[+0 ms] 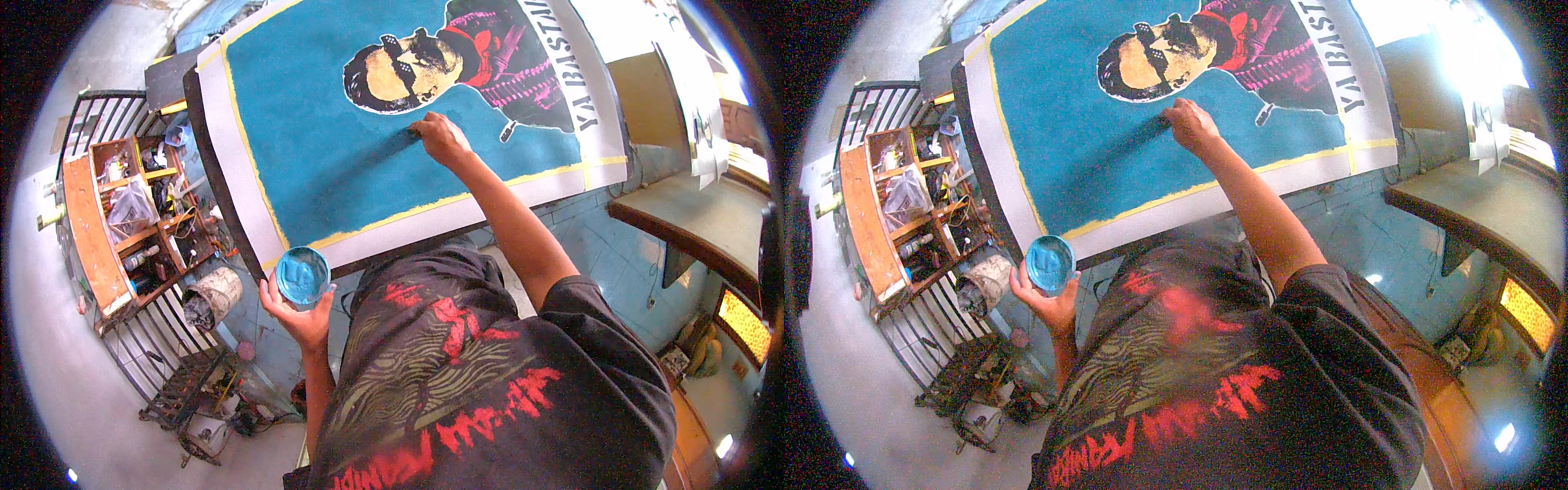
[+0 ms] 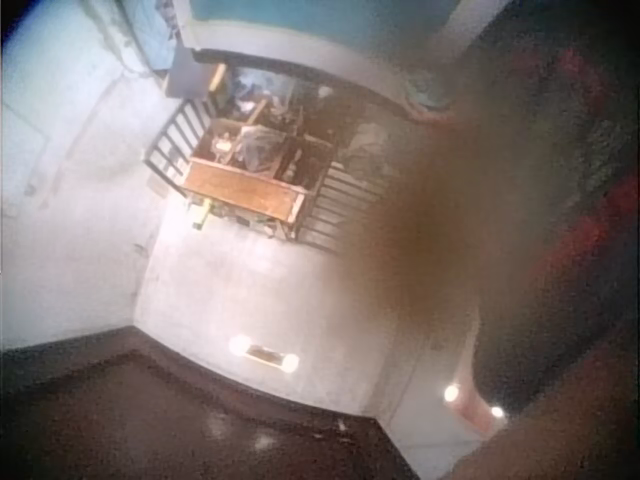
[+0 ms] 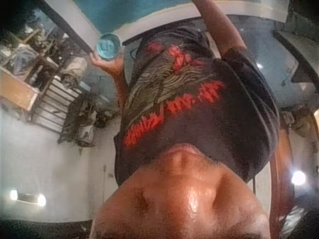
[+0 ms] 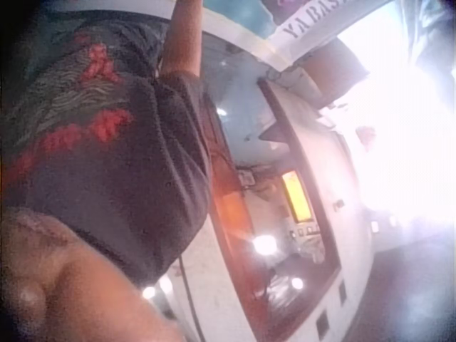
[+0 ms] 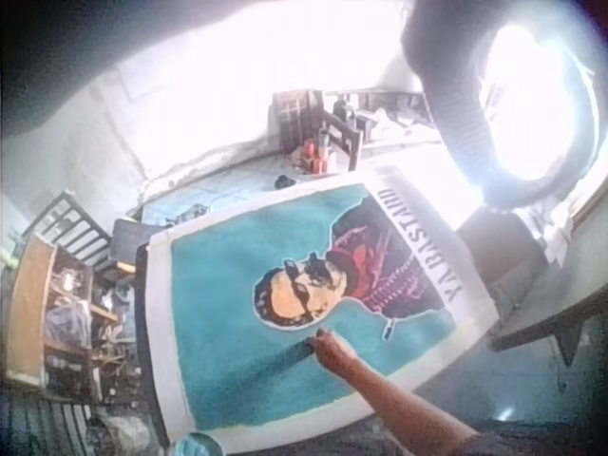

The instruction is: The person paints a large poster with blue paint using a sponge. They dip the sponge into a small container, apply paint to the poster surface, and periodically refill the container from a larger paint can.

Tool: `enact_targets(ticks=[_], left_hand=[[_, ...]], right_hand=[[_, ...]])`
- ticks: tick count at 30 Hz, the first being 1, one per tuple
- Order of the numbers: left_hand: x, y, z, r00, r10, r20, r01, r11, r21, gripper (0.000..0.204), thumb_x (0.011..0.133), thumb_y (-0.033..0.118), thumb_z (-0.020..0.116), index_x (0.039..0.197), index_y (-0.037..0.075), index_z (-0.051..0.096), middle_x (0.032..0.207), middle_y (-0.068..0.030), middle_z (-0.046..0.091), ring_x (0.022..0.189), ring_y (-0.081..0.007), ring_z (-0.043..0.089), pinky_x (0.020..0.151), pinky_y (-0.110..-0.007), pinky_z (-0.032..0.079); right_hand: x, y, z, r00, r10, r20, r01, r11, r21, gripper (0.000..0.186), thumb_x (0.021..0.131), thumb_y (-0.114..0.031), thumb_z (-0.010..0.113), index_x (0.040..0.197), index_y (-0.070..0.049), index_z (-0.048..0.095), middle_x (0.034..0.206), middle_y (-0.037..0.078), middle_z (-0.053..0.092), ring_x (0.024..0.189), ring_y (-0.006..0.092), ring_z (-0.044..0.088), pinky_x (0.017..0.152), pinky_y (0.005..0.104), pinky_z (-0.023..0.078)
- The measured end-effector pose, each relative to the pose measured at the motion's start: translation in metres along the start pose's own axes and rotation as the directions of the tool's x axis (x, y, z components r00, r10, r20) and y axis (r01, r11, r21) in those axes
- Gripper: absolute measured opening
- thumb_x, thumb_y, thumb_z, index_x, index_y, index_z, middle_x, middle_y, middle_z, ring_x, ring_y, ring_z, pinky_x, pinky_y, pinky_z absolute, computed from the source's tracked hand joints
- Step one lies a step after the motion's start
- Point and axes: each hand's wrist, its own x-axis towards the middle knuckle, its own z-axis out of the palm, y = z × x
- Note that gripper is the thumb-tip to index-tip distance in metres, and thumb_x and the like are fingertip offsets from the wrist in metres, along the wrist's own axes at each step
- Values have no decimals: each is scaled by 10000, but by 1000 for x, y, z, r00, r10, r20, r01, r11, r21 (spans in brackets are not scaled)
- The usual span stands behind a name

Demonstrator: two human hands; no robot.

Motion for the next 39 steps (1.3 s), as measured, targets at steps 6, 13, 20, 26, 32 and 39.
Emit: enact_targets(ticks=[6, 13, 20, 26, 32, 39], left_hand=[[-2, -2, -2, 999, -26, -29, 26, 1000, -9, 1183, 606, 129, 917, 1465, 14, 111, 1422, -247, 403, 1296, -356, 435, 1124, -485, 313], [0, -2, -3, 1000, -8, -18, 7, 1000, -28, 1172, 616, 126, 910, 1464, 13, 108, 1423, -251, 401, 1289, -360, 443, 1111, -486, 336], [-1, -9, -11, 1000, 15, -21, -15, 1000, -11, 1155, 631, 114, 901, 1463, 13, 105, 1423, -250, 396, 1288, -357, 443, 1112, -481, 337], [-4, -7, -17, 999, -26, -43, 25, 1000, -8, 1173, 615, 99, 908, 1465, 17, 104, 1424, -255, 387, 1288, -355, 440, 1112, -481, 336], [-9, -12, -26, 997, -42, -65, 41, 999, -11, 1169, 616, 94, 907, 1460, 20, 101, 1425, -258, 383, 1284, -350, 441, 1105, -479, 349], [-14, -18, -33, 995, -63, -74, 64, 998, 13, 1172, 629, 131, 909, 1470, 43, 97, 1433, -235, 380, 1287, -352, 441, 1089, -480, 376]], right_hand=[[-15, 4, -21, 989, 134, -59, -126, 984, 128, 257, 883, -85, 516, 1023, -154, 720, 942, 162, 630, 950, 361, 627, 824, 456, 519], [-10, -6, 3, 997, 80, 2, -80, 992, 101, 241, 882, -80, 509, 988, -149, 715, 956, 154, 624, 984, 355, 623, 851, 457, 516], [16, -24, 10, 997, 29, 75, -35, 996, 78, 240, 865, -77, 532, 983, -144, 731, 936, 161, 638, 943, 359, 634, 831, 444, 517], [28, -38, 18, 996, -6, 91, 1, 998, 60, 248, 867, -69, 535, 984, -146, 740, 927, 163, 648, 926, 363, 645, 815, 448, 523], [38, -50, 24, 993, 23, 113, -30, 998, 60, 221, 867, -84, 553, 977, -125, 740, 914, 167, 658, 908, 371, 650, 807, 455, 525], [61, -48, 28, 992, -23, 126, 0, 985, 174, 169, 847, -120, 584, 924, -99, 733, 880, 196, 687, 864, 378, 666, 783, 475, 532]])
